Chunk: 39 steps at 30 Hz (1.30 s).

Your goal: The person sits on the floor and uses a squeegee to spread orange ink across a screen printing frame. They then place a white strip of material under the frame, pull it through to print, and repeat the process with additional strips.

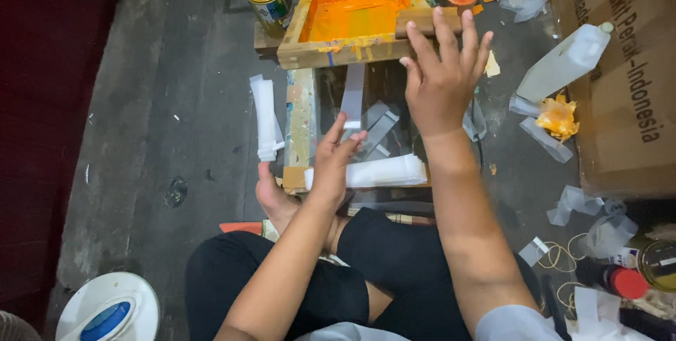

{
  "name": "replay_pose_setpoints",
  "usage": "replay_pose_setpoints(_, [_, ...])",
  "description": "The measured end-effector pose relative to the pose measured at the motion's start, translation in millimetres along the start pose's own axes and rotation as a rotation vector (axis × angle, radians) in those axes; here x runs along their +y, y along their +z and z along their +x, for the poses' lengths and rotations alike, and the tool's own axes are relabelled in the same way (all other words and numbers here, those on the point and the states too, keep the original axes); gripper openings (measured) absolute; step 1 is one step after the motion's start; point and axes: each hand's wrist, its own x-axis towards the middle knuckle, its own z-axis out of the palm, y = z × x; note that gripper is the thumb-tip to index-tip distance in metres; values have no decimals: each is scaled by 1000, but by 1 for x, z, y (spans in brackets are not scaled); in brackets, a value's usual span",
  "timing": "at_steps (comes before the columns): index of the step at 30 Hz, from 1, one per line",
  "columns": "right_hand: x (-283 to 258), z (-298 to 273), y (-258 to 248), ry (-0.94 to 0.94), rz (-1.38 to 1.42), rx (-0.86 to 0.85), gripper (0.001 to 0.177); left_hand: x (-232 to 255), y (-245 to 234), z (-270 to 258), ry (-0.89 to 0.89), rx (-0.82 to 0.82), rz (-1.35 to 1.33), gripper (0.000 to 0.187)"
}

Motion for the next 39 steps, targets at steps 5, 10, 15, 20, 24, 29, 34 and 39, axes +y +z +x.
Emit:
replay_pose_setpoints(5, [1, -2, 2, -1, 0, 23, 48, -13, 13, 18, -86, 19, -5, 71])
replay_pose_setpoints(10, [2, -2, 1, 13, 5, 13, 49, -21, 16, 28, -141, 20, -7, 73])
replay_pose_setpoints(15, [2, -2, 2, 4, 5, 25, 47, -23, 16, 36, -178, 35, -28, 76])
replay_pose_setpoints(20, [4, -3, 3, 15, 12, 12, 49, -24, 11, 31, -214, 43, -18, 79])
replay_pose_setpoints(24, [3, -1, -1, 4, 15, 11, 48, 6, 13, -1, -239, 31, 142, 92])
replay_pose_setpoints(29, [9, 3, -15, -31, 99, -66, 50, 36, -36, -7, 296, 86, 824, 73])
replay_pose_setpoints(34, [38, -5, -2, -77, 137, -189, 52, 62, -77, 20, 213, 72, 1051, 72])
replay_pose_setpoints(39, [46, -13, 1, -64, 104, -498, 65, 27, -114, 54, 79, -51, 932, 80])
